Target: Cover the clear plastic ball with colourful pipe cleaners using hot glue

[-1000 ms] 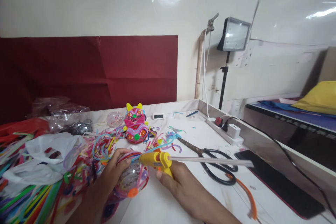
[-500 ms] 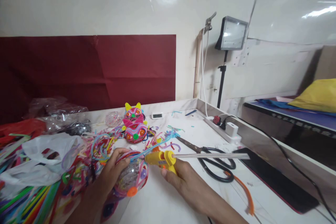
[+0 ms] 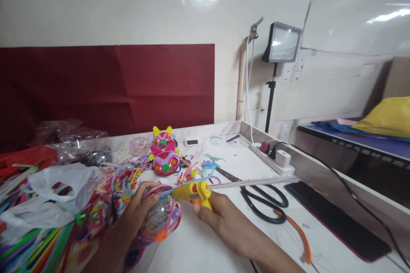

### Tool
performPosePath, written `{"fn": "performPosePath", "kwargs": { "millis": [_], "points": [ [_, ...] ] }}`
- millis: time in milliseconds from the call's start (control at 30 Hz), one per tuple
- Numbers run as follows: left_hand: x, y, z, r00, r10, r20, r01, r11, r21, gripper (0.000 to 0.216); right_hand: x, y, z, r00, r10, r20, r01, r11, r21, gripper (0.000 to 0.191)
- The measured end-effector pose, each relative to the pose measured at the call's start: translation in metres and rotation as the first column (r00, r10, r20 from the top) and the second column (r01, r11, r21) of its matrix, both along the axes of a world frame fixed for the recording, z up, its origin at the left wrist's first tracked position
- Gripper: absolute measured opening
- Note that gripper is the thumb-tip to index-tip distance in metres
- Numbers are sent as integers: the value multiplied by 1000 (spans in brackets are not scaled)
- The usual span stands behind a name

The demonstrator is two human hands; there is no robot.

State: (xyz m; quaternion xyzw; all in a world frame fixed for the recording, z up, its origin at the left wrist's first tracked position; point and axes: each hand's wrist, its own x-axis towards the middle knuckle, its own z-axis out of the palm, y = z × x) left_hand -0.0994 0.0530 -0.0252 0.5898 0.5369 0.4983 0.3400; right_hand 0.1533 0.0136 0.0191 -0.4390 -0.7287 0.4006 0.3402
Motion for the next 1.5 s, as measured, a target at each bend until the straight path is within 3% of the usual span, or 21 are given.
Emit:
{"fn": "performPosePath", "kwargs": {
  "millis": [233,500,667,767,867,933,1033,1200,1233,1300,1400,1500],
  "points": [
    [1,0,-2,1000,17,8,-17,999,32,23,-4,-2,-1,995,76,-64,-76,997,6,39],
    [2,-1,0,999,35,25,-36,999,30,22,18,-24,-4,971,-13,239,-33,981,190,21],
    [3,-2,2,999,41,21,-42,999,34,21,28,-23,-37,934,-48,354,-66,951,303,16],
    [4,-4,3,999,41,35,-42,999,16,21,27,-16,-65,880,-167,445,8,941,339,30],
    [4,-4,3,998,42,40,-42,999,-13,21,23,-11,-78,829,-200,523,19,944,329,42],
    [3,-3,2,999,41,29,-41,999,-2,22,21,-11,-73,793,-179,582,-31,943,332,44],
    [0,-1,0,1000,9,-1,-9,1000,11,23,16,-9,-50,779,-144,610,-135,912,388,37],
    [0,-1,2,1000,14,-4,-14,1000,14,23,-13,18,-8,923,-148,354,-115,774,623,26],
    [0,-2,2,1000,13,-6,-13,1000,9,23,-20,26,-4,943,-122,309,-104,775,624,22],
    [1,-2,3,1000,24,2,-24,1000,0,23,-33,41,-1,967,-73,243,-68,848,526,15],
    [3,-3,4,999,41,10,-41,999,1,23,-44,57,-5,984,-38,177,-39,911,410,5],
    [4,-4,5,999,39,-5,-39,999,12,22,-47,64,-11,994,-22,110,-14,949,315,13]
  ]
}}
